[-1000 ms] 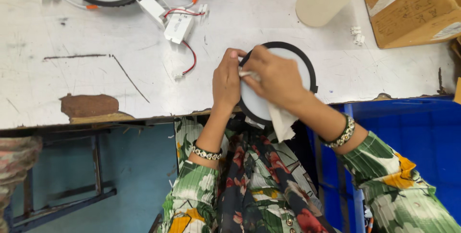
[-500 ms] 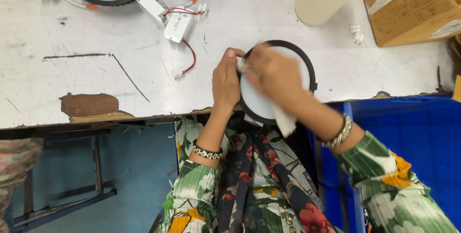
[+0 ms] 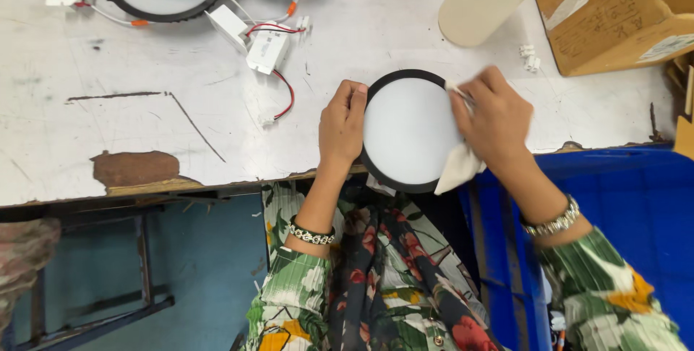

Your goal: The person wipes the white surfaces of round LED light fixtures with a cloth, places them into a blue bin, and connects small plastic wiring components.

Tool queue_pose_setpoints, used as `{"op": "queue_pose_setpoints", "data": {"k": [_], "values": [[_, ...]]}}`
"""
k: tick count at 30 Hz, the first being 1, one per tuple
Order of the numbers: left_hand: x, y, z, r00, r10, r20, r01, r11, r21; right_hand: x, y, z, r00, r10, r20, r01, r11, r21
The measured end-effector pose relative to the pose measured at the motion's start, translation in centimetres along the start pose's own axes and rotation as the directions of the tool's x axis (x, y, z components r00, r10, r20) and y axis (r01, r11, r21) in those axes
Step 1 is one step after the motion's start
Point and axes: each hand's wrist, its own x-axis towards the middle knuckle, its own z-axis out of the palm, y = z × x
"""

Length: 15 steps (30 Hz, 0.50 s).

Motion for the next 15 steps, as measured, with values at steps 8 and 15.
{"op": "queue_pose_setpoints", "data": {"k": [8, 15], "values": [[-0.1, -0.3, 0.2, 0.998, 0.062, -0.017, -0.062, 0.998, -0.005, -7.8, -1.5, -3.6, 0.997, 0.038, 0.070, -0.039, 0.999, 0.019], [-0.2, -0.6, 0.4, 0.994, 0.105, -0.031, -0.105, 0.994, 0.011, -8.2, -6.1, -2.2, 0.971, -0.232, 0.051, 0.211, 0.943, 0.258]]}}
